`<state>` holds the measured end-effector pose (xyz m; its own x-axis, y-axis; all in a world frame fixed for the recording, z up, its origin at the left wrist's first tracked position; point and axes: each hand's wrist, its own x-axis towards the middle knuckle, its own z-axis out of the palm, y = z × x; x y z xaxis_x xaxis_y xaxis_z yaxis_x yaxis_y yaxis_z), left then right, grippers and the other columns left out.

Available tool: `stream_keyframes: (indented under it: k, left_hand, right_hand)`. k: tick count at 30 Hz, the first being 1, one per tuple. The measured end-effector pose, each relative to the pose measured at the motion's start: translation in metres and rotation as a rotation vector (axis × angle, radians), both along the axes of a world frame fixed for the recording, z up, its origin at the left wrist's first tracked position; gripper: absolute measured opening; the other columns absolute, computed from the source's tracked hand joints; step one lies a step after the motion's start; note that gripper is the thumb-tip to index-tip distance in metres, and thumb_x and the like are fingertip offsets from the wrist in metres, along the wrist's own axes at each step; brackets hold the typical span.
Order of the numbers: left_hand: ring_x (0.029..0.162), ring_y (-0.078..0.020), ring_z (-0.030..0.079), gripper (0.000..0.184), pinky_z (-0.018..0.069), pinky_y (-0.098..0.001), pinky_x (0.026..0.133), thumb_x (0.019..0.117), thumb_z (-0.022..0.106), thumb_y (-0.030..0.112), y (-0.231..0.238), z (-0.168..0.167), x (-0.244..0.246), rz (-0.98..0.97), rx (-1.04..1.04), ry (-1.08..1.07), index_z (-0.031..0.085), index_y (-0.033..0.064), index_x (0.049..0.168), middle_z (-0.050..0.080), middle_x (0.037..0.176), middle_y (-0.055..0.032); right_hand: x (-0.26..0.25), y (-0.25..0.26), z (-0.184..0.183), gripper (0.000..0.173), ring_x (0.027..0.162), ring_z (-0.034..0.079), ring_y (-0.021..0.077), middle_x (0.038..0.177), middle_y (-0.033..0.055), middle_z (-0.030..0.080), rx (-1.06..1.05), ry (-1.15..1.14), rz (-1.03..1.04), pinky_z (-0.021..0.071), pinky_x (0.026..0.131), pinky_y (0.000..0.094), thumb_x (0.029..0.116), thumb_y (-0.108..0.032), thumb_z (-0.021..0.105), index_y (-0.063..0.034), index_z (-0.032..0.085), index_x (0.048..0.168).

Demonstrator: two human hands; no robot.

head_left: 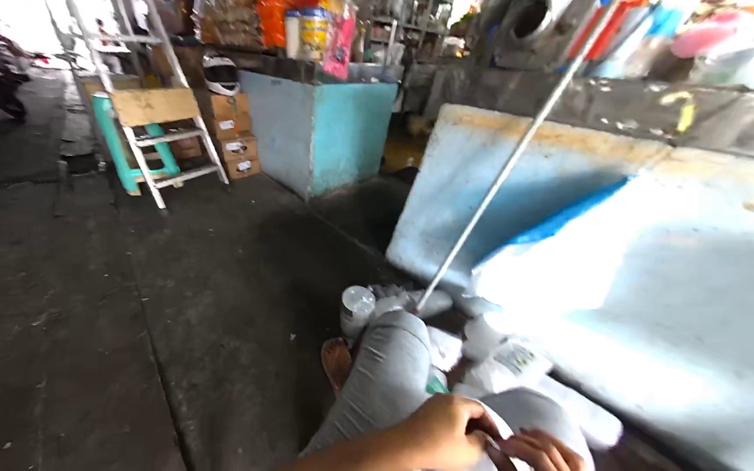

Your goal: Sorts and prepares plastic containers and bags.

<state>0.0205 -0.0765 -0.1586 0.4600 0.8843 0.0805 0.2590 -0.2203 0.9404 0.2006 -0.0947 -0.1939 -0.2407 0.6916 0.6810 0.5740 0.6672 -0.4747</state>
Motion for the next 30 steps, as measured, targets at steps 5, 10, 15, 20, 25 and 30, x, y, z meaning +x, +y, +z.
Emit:
stream_keyframes:
  k: [5,10,15,20,25,30]
  left_hand:
    - [0.107,-0.0389,0.062,0.024,0.0478,-0.0456,0.099,0.0995,0.049,-0.001,0.020,0.005,0.009,-0.102,0.188,0.056,0.067,-0.0152,0.108,0.064,0.107,-0.0294]
    - [0.108,-0.0336,0.060,0.031,0.0465,-0.0468,0.098,0.1034,0.047,0.012,0.046,0.003,0.002,-0.063,0.294,-0.040,0.071,-0.0085,0.103,0.065,0.106,-0.0216]
    - [0.106,-0.0295,0.063,0.026,0.0486,-0.0499,0.085,0.1015,0.053,0.021,0.058,0.006,0.003,0.121,0.509,0.018,0.073,0.0060,0.093,0.068,0.106,-0.0133]
    - [0.114,-0.0261,0.062,0.030,0.0489,-0.0464,0.091,0.1021,0.050,0.027,0.082,-0.002,-0.002,0.294,0.610,0.035,0.071,0.0112,0.088,0.069,0.109,-0.0105]
    - [0.109,-0.0064,0.062,0.032,0.0519,-0.0256,0.097,0.1067,0.048,0.024,0.126,0.024,-0.079,0.460,0.521,-0.136,0.069,0.0072,0.089,0.067,0.115,-0.0025]
    - [0.107,-0.0012,0.063,0.030,0.0517,-0.0259,0.098,0.1089,0.042,0.031,0.141,0.047,-0.189,0.722,0.565,-0.024,0.065,0.0158,0.097,0.068,0.108,0.0115]
  right_hand:
    - [0.008,0.024,0.007,0.021,0.117,0.058,0.0156,0.096,0.0092,0.069,0.028,0.053,-0.028,0.0393,0.108,0.0243,0.0975,-0.023,0.066,-0.0040,0.066,0.089]
    - [-0.002,0.057,0.018,0.012,0.112,0.067,0.0058,0.107,-0.0046,0.076,-0.020,0.267,0.018,0.0510,0.105,0.0278,0.1003,-0.025,0.064,-0.0141,0.068,0.101]
    - [-0.009,0.082,0.042,0.007,0.107,0.070,0.0090,0.108,-0.0078,0.075,0.010,0.464,0.132,0.0572,0.096,0.0266,0.1005,-0.023,0.066,-0.0220,0.070,0.106]
    - [-0.018,0.115,0.051,0.009,0.107,0.070,0.0081,0.111,-0.0065,0.075,-0.102,0.469,0.201,0.0575,0.094,0.0251,0.1009,-0.024,0.065,-0.0209,0.071,0.107]
    - [0.008,0.171,0.070,0.012,0.103,0.070,0.0095,0.107,-0.0075,0.073,-0.189,0.458,0.138,0.0587,0.095,0.0311,0.1013,-0.022,0.063,-0.0169,0.067,0.111]
    - [0.031,0.200,0.016,0.017,0.093,0.068,0.0031,0.099,0.0023,0.071,-0.342,0.376,-0.144,0.0572,0.087,0.0232,0.0975,-0.009,0.060,0.0026,0.065,0.110]
